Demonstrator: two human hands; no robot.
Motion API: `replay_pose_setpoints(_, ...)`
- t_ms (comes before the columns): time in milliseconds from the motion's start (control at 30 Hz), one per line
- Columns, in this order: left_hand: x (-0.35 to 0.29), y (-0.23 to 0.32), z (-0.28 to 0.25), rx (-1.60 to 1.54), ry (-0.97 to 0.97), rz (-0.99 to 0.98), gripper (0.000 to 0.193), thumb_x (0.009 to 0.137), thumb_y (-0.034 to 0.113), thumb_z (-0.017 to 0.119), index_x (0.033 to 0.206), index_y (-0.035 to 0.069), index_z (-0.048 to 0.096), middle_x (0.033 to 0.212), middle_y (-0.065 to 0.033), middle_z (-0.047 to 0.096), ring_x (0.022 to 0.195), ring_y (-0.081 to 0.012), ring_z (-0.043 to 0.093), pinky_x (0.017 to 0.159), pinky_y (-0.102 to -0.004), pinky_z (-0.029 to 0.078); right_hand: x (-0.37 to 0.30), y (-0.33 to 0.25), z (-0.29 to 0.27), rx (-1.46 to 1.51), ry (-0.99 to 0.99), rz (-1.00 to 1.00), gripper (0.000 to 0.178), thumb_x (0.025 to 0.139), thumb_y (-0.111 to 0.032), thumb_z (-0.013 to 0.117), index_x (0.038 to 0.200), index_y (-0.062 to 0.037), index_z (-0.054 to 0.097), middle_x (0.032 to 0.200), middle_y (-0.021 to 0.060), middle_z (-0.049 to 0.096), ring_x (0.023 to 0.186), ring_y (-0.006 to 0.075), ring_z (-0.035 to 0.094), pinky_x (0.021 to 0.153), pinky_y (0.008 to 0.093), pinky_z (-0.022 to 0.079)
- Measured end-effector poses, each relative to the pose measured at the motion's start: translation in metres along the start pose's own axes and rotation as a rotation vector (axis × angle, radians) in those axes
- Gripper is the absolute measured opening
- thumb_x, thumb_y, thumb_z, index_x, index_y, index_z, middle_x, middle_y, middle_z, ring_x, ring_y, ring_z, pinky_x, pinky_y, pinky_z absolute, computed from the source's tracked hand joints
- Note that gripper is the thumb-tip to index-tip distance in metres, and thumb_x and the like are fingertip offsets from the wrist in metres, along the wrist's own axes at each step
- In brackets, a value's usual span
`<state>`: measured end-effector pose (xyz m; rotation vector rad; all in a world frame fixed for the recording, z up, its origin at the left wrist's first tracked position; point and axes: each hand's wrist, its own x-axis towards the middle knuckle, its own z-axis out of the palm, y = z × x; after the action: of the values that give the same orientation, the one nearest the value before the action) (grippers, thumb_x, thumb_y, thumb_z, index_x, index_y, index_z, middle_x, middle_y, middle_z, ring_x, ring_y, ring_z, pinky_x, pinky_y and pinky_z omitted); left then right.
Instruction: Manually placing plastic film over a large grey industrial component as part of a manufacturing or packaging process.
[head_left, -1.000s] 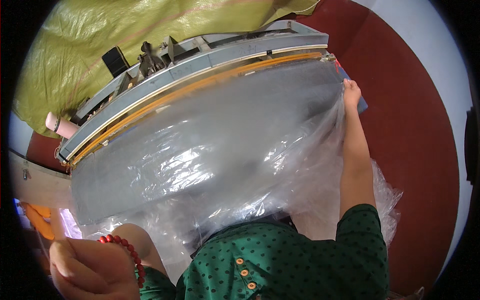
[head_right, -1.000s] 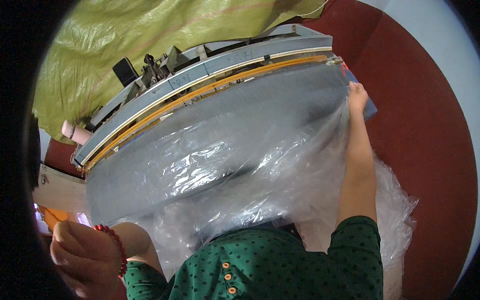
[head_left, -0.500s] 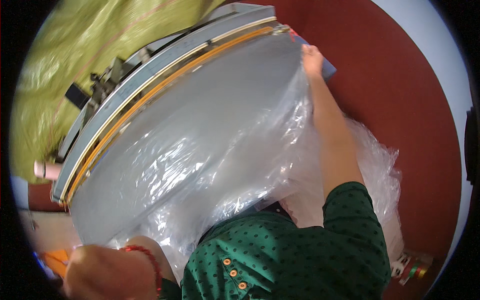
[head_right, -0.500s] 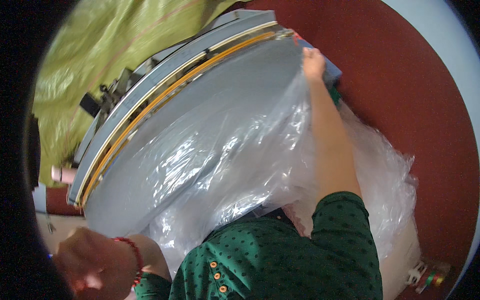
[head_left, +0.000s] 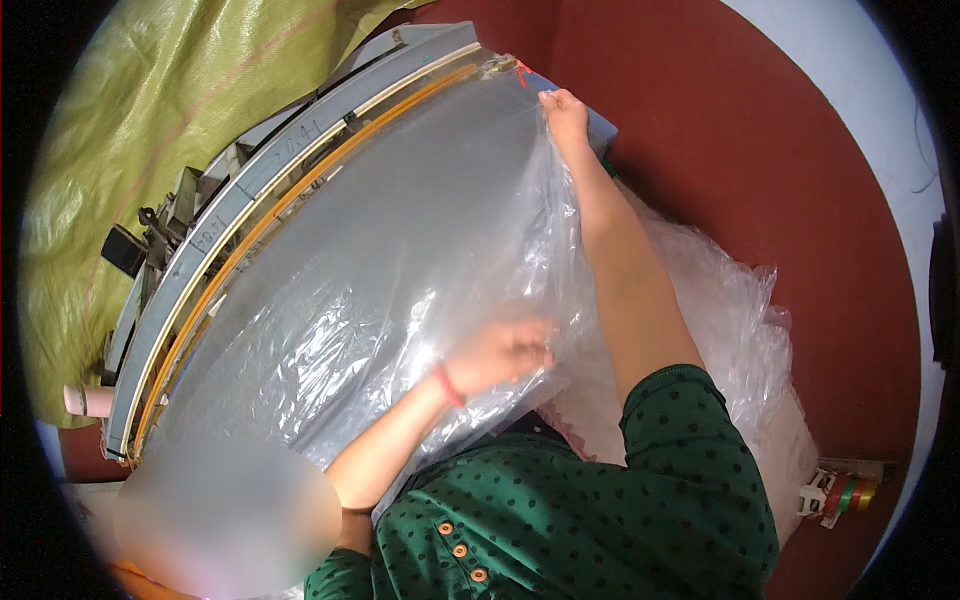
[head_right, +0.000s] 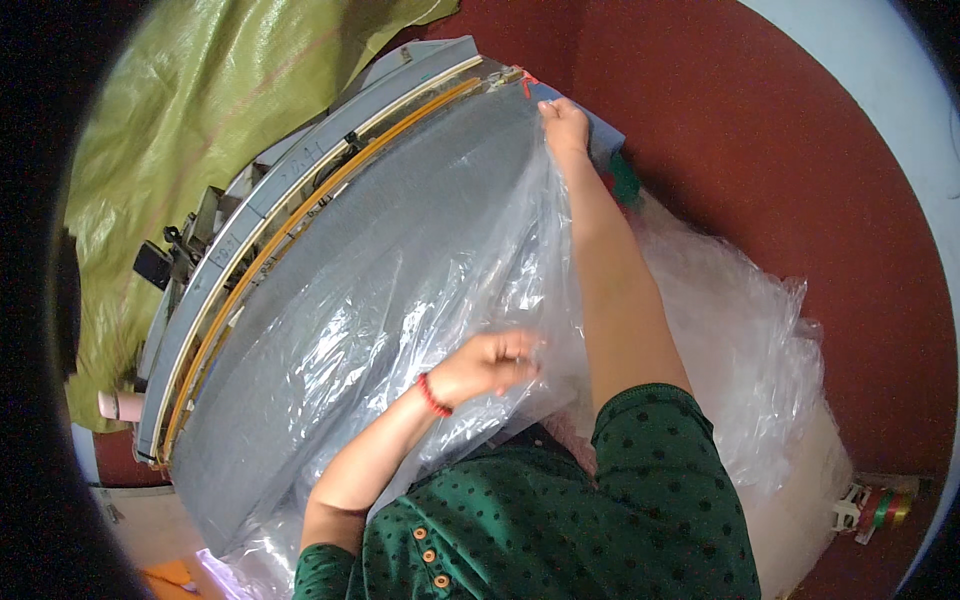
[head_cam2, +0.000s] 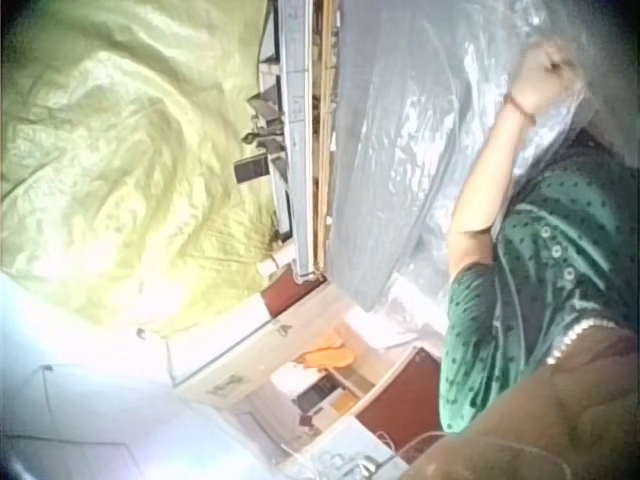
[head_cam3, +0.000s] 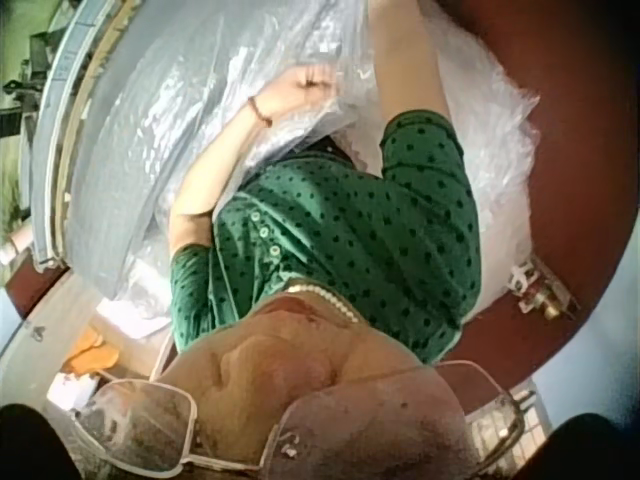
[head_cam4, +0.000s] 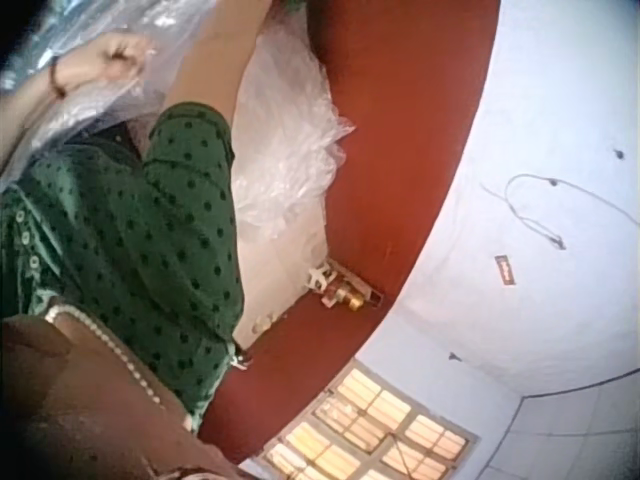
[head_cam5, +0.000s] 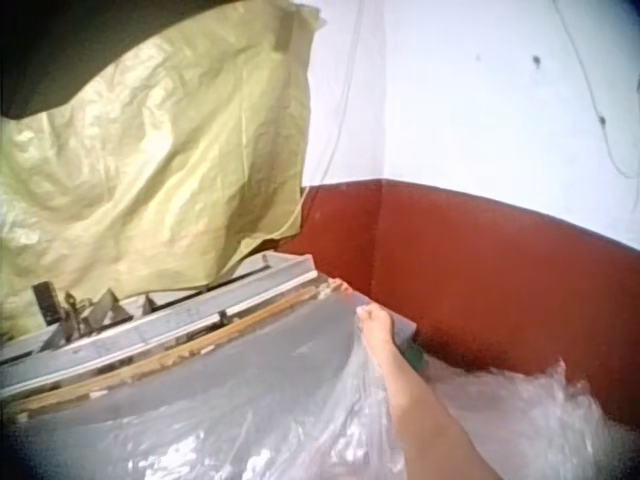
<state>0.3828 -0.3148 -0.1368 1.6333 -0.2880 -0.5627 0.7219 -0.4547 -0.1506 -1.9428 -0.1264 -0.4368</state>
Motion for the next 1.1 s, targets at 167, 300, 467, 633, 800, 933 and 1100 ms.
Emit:
replay_pose_setpoints(167, -0.086, 0.058, -0.023, -0.456, -0.080, 0.463, 0.010, 0.084, 0.003, 0.048, 0.092, 0.001, 0.054, 0.089, -0.0099, 0.059, 0.087, -0.0241, 0.056, 0.077, -0.0357, 0.044, 0.006, 0.010, -0.009, 0.047, 0.062, -0.066, 0.025, 0.081, -0.024, 0.056, 0.075, 0.0005, 0.056, 0.063, 0.0055, 0.055, 0.059, 0.0117, 0.048, 0.058, 0.0289, 0.041)
replay_pose_setpoints(300, -0.178, 0.058, -0.049, -0.933, 0.454, 0.435, 0.036, 0.075, 0.005, 0.056, 0.104, 0.001, 0.033, 0.066, -0.0119, 0.054, 0.046, -0.0209, 0.056, 0.046, -0.0330, 0.051, 0.001, -0.001, -0.011, -0.110, 0.150, -0.136, 0.026, 0.080, -0.024, 0.056, 0.078, 0.0021, 0.056, 0.068, 0.0138, 0.058, 0.065, 0.0206, 0.055, 0.065, 0.0327, 0.043)
replay_pose_setpoints(467, -0.295, 0.046, -0.051, 0.120, 0.732, -0.295, 0.044, 0.065, -0.005, 0.065, 0.105, 0.000, 0.048, 0.073, -0.0016, 0.057, 0.062, -0.0064, 0.052, 0.059, -0.0212, 0.044, -0.013, -0.014, 0.011, 0.029, 0.141, -0.110, 0.027, 0.082, -0.026, 0.054, 0.080, 0.0014, 0.056, 0.072, 0.0159, 0.059, 0.070, 0.0251, 0.057, 0.068, 0.0371, 0.043)
replay_pose_setpoints(633, -0.418, 0.044, -0.073, 0.451, 1.336, -0.548, 0.025, 0.063, -0.013, 0.049, 0.082, -0.001, 0.058, 0.068, 0.0026, 0.053, 0.063, -0.0043, 0.046, 0.056, -0.0190, 0.038, 0.000, 0.003, -0.010, -0.526, 0.052, -0.330, 0.031, 0.085, -0.033, 0.047, 0.086, -0.0045, 0.060, 0.083, 0.0117, 0.062, 0.080, 0.0260, 0.059, 0.073, 0.0346, 0.045)
replay_pose_setpoints(800, -0.584, 0.076, -0.109, 0.481, 1.586, -0.526, 0.022, 0.066, -0.008, 0.052, 0.083, 0.004, 0.058, 0.067, 0.0079, 0.047, 0.057, -0.0002, 0.039, 0.049, -0.0145, 0.029, 0.025, 0.029, -0.021, -0.176, 0.026, -0.169, 0.031, 0.083, -0.031, 0.053, 0.092, -0.0025, 0.061, 0.084, 0.0076, 0.062, 0.078, 0.0158, 0.055, 0.074, 0.0295, 0.042)
replay_pose_setpoints(933, -0.705, 0.103, -0.126, 0.423, 1.827, -0.570, 0.013, 0.077, 0.007, 0.056, 0.090, 0.008, 0.057, 0.068, 0.0057, 0.054, 0.053, -0.0009, 0.043, 0.046, -0.0128, 0.030, 0.029, 0.038, -0.002, -0.144, -0.047, -0.147, 0.034, 0.084, -0.034, 0.052, 0.090, -0.0008, 0.060, 0.083, 0.0075, 0.061, 0.077, 0.0164, 0.054, 0.072, 0.0292, 0.042)
replay_pose_setpoints(1100, -0.555, 0.126, -0.158, 2.054, 1.726, -0.546, 0.030, 0.071, -0.002, 0.053, 0.101, 0.003, 0.055, 0.102, -0.0146, 0.055, 0.098, -0.0297, 0.049, 0.087, -0.0365, 0.037, 0.037, 0.045, -0.021, -0.161, 0.021, -0.117, 0.042, 0.084, -0.039, 0.049, 0.096, 0.0006, 0.057, 0.087, 0.0113, 0.060, 0.080, 0.0194, 0.054, 0.074, 0.0307, 0.041)
